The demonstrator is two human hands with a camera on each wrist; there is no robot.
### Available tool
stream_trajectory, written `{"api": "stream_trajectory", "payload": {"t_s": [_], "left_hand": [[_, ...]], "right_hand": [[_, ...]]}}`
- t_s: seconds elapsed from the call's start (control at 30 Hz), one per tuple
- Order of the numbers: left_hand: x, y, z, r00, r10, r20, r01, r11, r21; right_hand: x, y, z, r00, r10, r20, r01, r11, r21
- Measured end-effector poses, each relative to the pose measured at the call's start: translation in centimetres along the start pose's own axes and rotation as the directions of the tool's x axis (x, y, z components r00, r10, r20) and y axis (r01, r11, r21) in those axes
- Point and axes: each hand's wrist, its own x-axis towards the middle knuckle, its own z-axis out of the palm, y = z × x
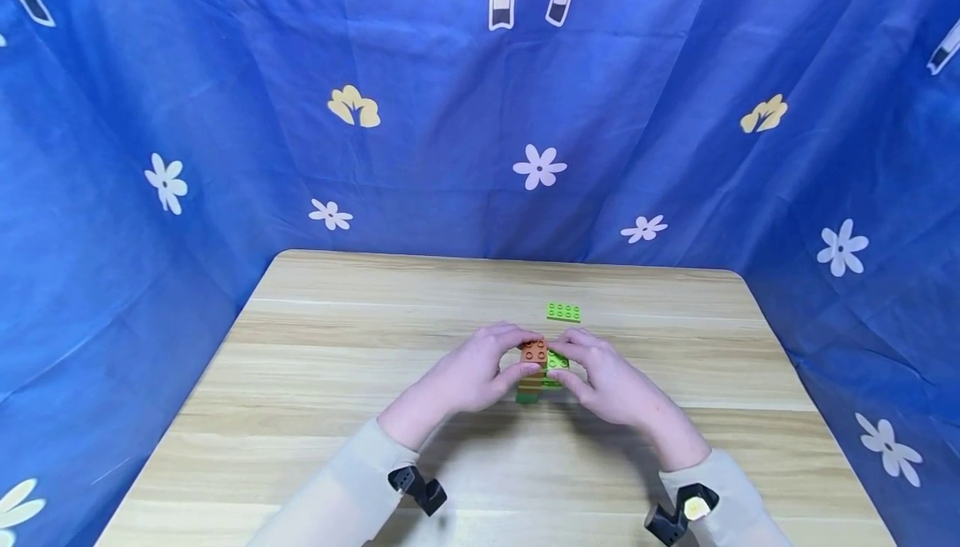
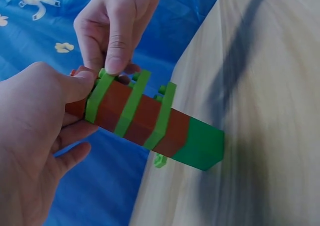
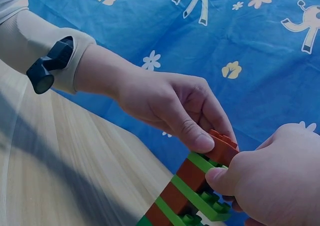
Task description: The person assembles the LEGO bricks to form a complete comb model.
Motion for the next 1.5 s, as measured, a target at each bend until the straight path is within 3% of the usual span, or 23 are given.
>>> {"api": "stream_trajectory", "payload": {"t_s": [0.2, 0.4, 0.67, 0.97, 1.23, 1.5], "left_hand": [[0.3, 0.1, -0.3, 0.999, 0.043, 0.023, -0.044, 0.995, 0.087], [0.5, 0.2, -0.5, 0.998, 0.053, 0.028, -0.056, 0.993, 0.106], [0.4, 0.0, 0.2, 0.997, -0.081, -0.003, 0.080, 0.995, -0.066], [0.5, -0.4, 1.5, 0.987, -0.106, -0.121, 0.086, 0.983, -0.163], [0.7, -0.6, 1.9, 0.973, -0.202, -0.112, 0.167, 0.950, -0.264], [0.8, -0.8, 2.5, 0.965, -0.227, -0.131, 0.175, 0.930, -0.323]], "right_hand": [[0.0, 0.1, 0.1, 1.000, -0.001, 0.010, 0.001, 1.000, 0.002], [0.1, 0.1, 0.1, 1.000, 0.006, 0.014, -0.006, 1.000, 0.005], [-0.1, 0.0, 0.0, 1.000, 0.016, 0.004, -0.016, 1.000, -0.004], [0.0, -0.1, 0.0, 1.000, -0.007, -0.001, 0.007, 1.000, -0.011], [0.1, 0.0, 0.2, 1.000, -0.009, -0.005, 0.009, 1.000, -0.013], [0.0, 0.2, 0.2, 1.000, -0.011, -0.021, 0.011, 1.000, -0.010]]}}
